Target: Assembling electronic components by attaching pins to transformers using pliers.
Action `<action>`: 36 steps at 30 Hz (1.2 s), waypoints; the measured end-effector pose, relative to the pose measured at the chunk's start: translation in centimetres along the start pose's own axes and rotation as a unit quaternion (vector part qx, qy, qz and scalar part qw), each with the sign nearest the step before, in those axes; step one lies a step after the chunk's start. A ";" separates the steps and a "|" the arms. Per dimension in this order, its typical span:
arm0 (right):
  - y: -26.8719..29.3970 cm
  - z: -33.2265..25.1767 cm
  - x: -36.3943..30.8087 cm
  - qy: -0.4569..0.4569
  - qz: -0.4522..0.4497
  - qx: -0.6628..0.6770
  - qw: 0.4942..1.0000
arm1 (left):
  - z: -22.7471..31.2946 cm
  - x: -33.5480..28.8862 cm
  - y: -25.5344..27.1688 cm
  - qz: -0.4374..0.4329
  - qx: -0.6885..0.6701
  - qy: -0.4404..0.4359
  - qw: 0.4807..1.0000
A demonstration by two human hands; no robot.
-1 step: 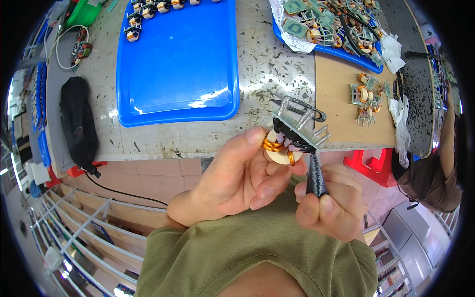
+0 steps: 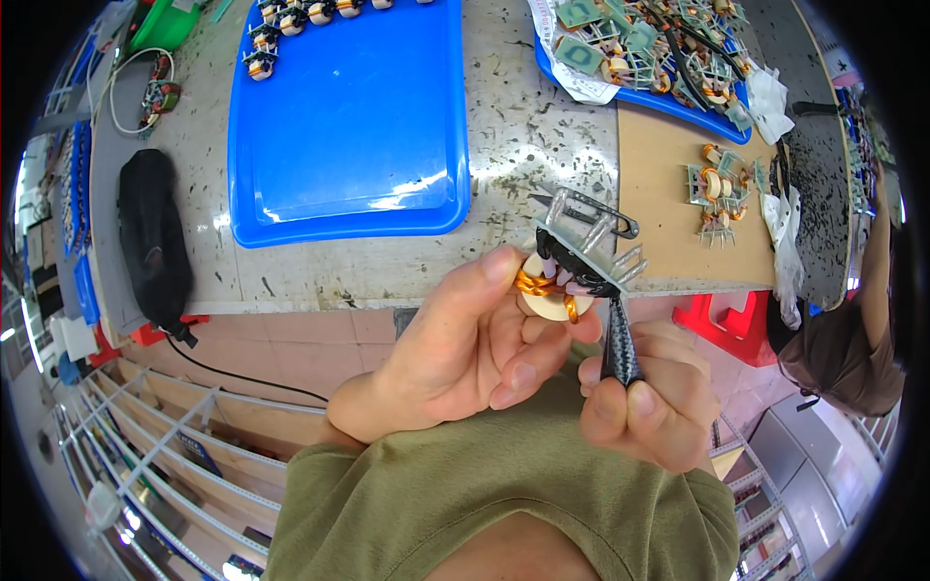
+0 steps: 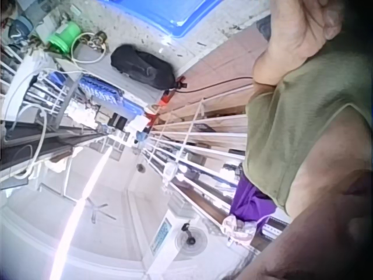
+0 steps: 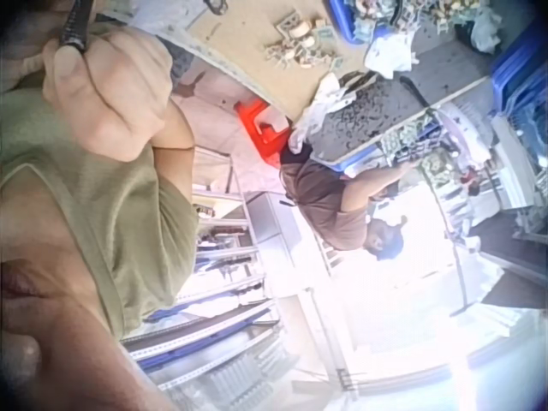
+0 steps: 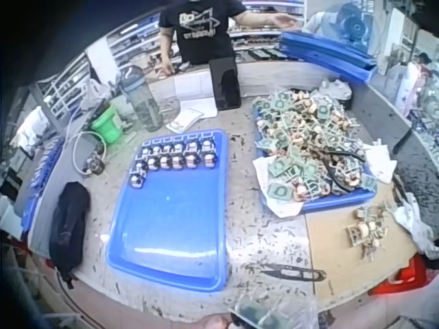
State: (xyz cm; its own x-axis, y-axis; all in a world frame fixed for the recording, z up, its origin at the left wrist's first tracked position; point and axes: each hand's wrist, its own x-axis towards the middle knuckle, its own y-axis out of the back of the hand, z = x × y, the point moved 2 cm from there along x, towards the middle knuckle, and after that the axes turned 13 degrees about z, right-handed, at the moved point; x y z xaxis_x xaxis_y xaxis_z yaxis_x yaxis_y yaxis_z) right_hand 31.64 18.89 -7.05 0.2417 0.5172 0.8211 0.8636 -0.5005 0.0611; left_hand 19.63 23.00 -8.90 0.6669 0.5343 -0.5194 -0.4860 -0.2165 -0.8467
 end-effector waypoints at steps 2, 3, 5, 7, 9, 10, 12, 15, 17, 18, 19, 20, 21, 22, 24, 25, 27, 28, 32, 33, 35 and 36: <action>0.0 0.1 0.0 -0.001 0.000 0.002 1.000 | 0.0 0.0 -0.1 0.013 0.001 -0.001 1.000; -0.2 0.1 0.0 -0.012 -0.003 0.009 1.000 | 0.1 0.0 0.1 0.013 0.000 -0.002 1.000; -0.2 0.3 0.2 -0.021 -0.009 0.017 1.000 | 0.1 -0.1 0.3 -0.047 -0.053 0.020 0.997; 0.2 0.8 0.5 -0.037 -0.021 0.120 0.992 | 0.2 -0.1 0.1 -0.038 -0.055 0.028 0.997; 1.9 1.6 0.5 -0.055 -0.048 0.153 0.986 | 0.3 -0.1 0.1 -0.032 -0.057 0.033 0.997; 2.1 1.7 0.3 -0.102 -0.013 0.135 0.986 | 0.3 -0.1 0.1 -0.023 -0.054 0.049 0.997; 2.3 2.1 -0.3 -0.201 0.058 0.112 0.971 | 0.3 0.0 0.2 -0.013 -0.053 0.058 0.997; 0.6 2.2 0.7 -0.300 0.096 0.089 0.945 | 0.3 0.1 0.3 -0.004 -0.035 0.072 0.997; 0.4 2.6 0.6 -0.265 0.083 0.079 0.957 | 0.1 0.4 0.6 -0.023 -0.028 0.071 0.997; 0.4 2.7 0.6 -0.253 0.077 0.076 0.961 | 0.0 0.6 0.7 -0.025 -0.031 0.066 0.997; 0.4 2.7 0.6 -0.275 0.091 0.076 0.954 | 0.1 0.8 0.7 -0.032 0.010 -0.008 0.999; 0.3 2.6 0.6 -0.285 0.097 0.076 0.951 | 0.2 0.9 0.7 -0.038 0.053 -0.081 0.995; 0.3 2.5 0.7 -0.295 0.103 0.076 0.947 | 0.0 1.0 0.6 -0.039 0.051 -0.084 0.994; 0.2 2.3 0.7 -0.315 0.113 0.075 0.939 | 0.0 0.9 0.7 0.016 0.127 -0.208 0.970; 0.2 2.2 0.8 -0.331 0.124 0.070 0.933 | 0.0 0.4 0.5 0.075 0.180 -0.328 0.924; 0.1 2.2 0.8 -0.340 0.137 0.065 0.928 | -0.1 0.6 0.5 0.072 0.179 -0.328 0.925; 0.0 2.3 0.7 -0.350 0.148 0.061 0.923 | -0.1 0.7 0.6 0.020 0.292 -0.487 0.823; -0.1 2.4 0.7 -0.331 0.134 0.067 0.932 | 0.0 0.7 0.6 0.020 0.291 -0.487 0.824; -0.1 2.5 0.9 -0.317 0.099 0.073 0.941 | 0.4 0.7 0.8 0.039 0.314 -0.497 0.808; -0.2 2.5 0.8 -0.319 0.093 0.073 0.940 | 0.5 0.6 0.8 0.043 0.317 -0.491 0.810; -0.3 2.6 0.9 -0.335 0.077 0.084 0.935 | 0.7 0.5 0.9 0.045 0.300 -0.482 0.822; -0.4 2.6 1.1 -0.350 0.067 0.096 0.929 | 0.8 0.5 0.9 0.044 0.283 -0.473 0.833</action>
State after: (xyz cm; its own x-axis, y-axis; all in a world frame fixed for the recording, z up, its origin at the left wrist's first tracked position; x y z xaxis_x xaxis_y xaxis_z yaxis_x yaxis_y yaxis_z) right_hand 32.64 21.43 -7.66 0.5233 0.8177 0.2399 0.8518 -0.4944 -0.1731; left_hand 19.05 23.69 -9.85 0.0013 0.9996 -0.0273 -0.8768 -0.0120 -0.4808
